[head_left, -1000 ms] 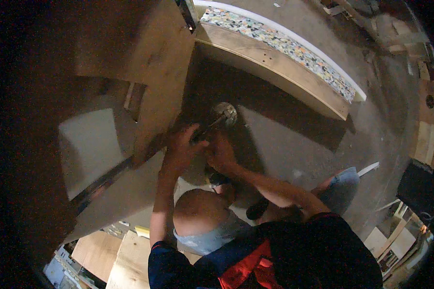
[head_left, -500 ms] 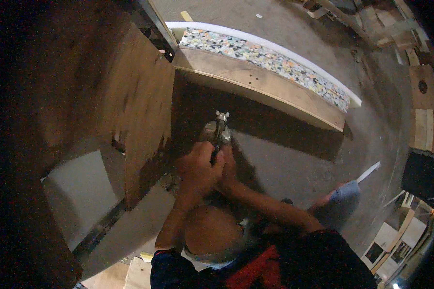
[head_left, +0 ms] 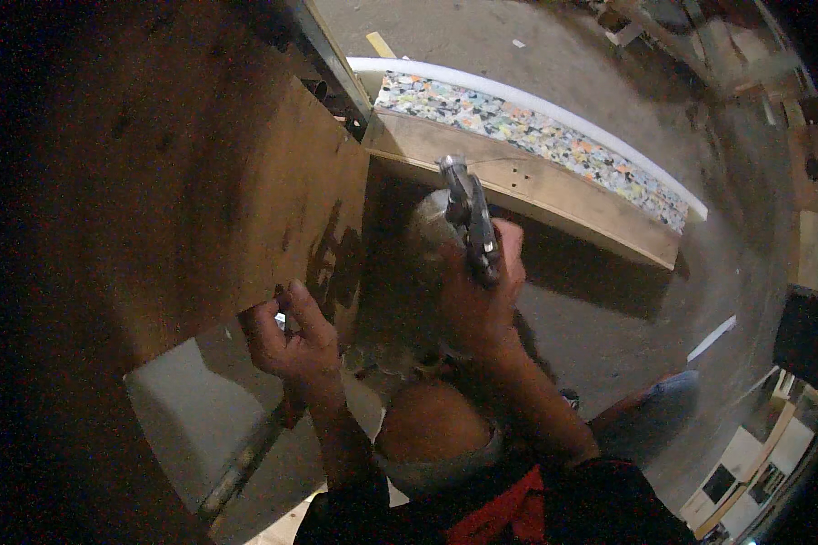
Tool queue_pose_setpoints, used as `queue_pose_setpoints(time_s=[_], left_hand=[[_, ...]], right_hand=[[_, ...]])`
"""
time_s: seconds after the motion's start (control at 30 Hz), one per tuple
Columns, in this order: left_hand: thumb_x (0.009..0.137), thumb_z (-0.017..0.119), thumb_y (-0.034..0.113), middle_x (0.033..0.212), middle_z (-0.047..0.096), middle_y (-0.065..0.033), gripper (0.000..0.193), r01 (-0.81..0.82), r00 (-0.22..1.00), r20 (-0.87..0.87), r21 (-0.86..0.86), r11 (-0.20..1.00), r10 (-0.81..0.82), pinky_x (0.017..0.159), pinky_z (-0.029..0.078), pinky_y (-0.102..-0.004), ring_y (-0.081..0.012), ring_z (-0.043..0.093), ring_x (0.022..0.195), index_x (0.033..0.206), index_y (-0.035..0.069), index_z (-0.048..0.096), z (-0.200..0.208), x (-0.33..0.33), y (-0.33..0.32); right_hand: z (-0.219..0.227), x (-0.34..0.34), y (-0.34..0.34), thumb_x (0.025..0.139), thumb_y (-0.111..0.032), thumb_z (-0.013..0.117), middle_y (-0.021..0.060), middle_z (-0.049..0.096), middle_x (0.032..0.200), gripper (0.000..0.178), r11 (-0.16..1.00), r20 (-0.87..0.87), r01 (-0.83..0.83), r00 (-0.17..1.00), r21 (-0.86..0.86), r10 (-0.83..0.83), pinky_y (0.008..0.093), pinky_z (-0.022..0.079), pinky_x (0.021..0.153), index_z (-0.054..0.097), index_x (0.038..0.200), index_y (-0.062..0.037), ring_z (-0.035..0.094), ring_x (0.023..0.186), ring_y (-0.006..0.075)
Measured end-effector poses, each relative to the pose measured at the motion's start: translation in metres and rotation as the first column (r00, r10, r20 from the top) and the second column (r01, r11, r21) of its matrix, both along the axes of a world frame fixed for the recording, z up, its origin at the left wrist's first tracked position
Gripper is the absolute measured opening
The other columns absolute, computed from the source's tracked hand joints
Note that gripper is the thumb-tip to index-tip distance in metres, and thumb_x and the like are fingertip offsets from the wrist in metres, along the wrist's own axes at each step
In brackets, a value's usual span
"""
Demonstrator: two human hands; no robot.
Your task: The person sprays adhesive onto a curved foam piece, then lays a white fabric sheet over it, smooths it down, and trims the excess with a knife. The person handles the foam, fabric, spray gun, and knife during the process.
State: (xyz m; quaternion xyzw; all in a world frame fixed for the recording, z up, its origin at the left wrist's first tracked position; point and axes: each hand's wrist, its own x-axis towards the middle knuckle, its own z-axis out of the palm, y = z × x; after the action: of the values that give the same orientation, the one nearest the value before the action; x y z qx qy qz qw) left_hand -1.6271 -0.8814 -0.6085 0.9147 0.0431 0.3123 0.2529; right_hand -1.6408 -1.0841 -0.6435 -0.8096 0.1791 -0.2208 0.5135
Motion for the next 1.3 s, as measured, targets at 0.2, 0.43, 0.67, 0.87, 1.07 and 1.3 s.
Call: queue_pose_setpoints(time_s=[0.2,0.43,0.67,0.87,1.07,1.3], left_hand=[[0.090,0.076,0.028,0.077,0.065,-0.0106,0.034,-0.037,0.990,-0.140,-0.056,0.998,0.029,0.061,0.049,-0.0348,-0.0200,0.058,0.067,0.081,-0.001,0.060,0.001,-0.005,0.000],[0.090,0.076,0.026,0.087,0.070,-0.0158,0.034,-0.018,0.983,-0.185,-0.191,0.981,-0.018,0.070,0.055,-0.0364,-0.0209,0.066,0.078,0.086,-0.005,0.062,0.009,0.001,-0.003],[0.092,0.075,0.023,0.099,0.072,-0.0196,0.034,-0.036,0.957,-0.288,-0.235,0.971,-0.034,0.078,0.057,-0.0370,-0.0237,0.069,0.088,0.101,-0.009,0.066,0.019,0.001,-0.006],[0.093,0.074,0.020,0.100,0.072,-0.0185,0.031,0.006,0.965,-0.247,-0.306,0.952,-0.086,0.081,0.058,-0.0354,-0.0237,0.069,0.090,0.102,-0.009,0.066,0.012,-0.001,-0.003],[0.093,0.074,0.019,0.101,0.072,-0.0184,0.030,-0.037,0.958,-0.279,-0.350,0.936,-0.067,0.081,0.058,-0.0355,-0.0225,0.068,0.090,0.100,-0.009,0.067,0.009,-0.002,-0.004],[0.089,0.075,0.019,0.095,0.073,-0.0160,0.030,-0.001,0.982,-0.177,-0.326,0.945,-0.060,0.069,0.055,-0.0333,-0.0219,0.069,0.078,0.104,-0.007,0.069,0.009,0.002,-0.007]], right_hand=[[0.018,0.029,-0.013,0.097,-0.035,0.068,0.0161,0.065,0.106,0.045,0.995,-0.073,-0.026,0.997,-0.096,0.019,0.0349,0.051,0.082,0.060,0.126,-0.0015,0.063,0.093,0.0245],[0.017,0.051,-0.005,0.097,-0.027,0.067,0.0126,0.064,0.085,0.034,0.951,-0.089,-0.027,0.994,0.308,0.057,0.0360,0.051,0.072,0.061,0.118,-0.0016,0.060,0.076,0.0208],[0.032,0.067,-0.005,0.097,-0.040,0.068,0.0091,0.063,0.075,0.041,0.964,-0.111,-0.020,0.993,0.264,0.051,0.0338,0.049,0.067,0.062,0.110,-0.0027,0.054,0.069,0.0161],[0.019,0.073,-0.016,0.095,-0.052,0.067,0.0082,0.063,0.073,0.050,0.952,-0.134,-0.041,0.987,0.302,0.086,0.0337,0.049,0.067,0.065,0.106,-0.0034,0.054,0.069,0.0147],[0.023,0.076,-0.022,0.094,-0.061,0.063,0.0052,0.070,0.083,0.061,0.958,-0.270,0.015,0.961,0.286,0.065,0.0300,0.049,0.074,0.068,0.111,-0.0023,0.062,0.080,0.0129],[0.023,0.068,-0.022,0.094,-0.063,0.061,0.0050,0.069,0.081,0.062,0.969,-0.220,-0.003,0.974,0.248,0.060,0.0300,0.048,0.074,0.068,0.108,-0.0031,0.061,0.078,0.0132]])
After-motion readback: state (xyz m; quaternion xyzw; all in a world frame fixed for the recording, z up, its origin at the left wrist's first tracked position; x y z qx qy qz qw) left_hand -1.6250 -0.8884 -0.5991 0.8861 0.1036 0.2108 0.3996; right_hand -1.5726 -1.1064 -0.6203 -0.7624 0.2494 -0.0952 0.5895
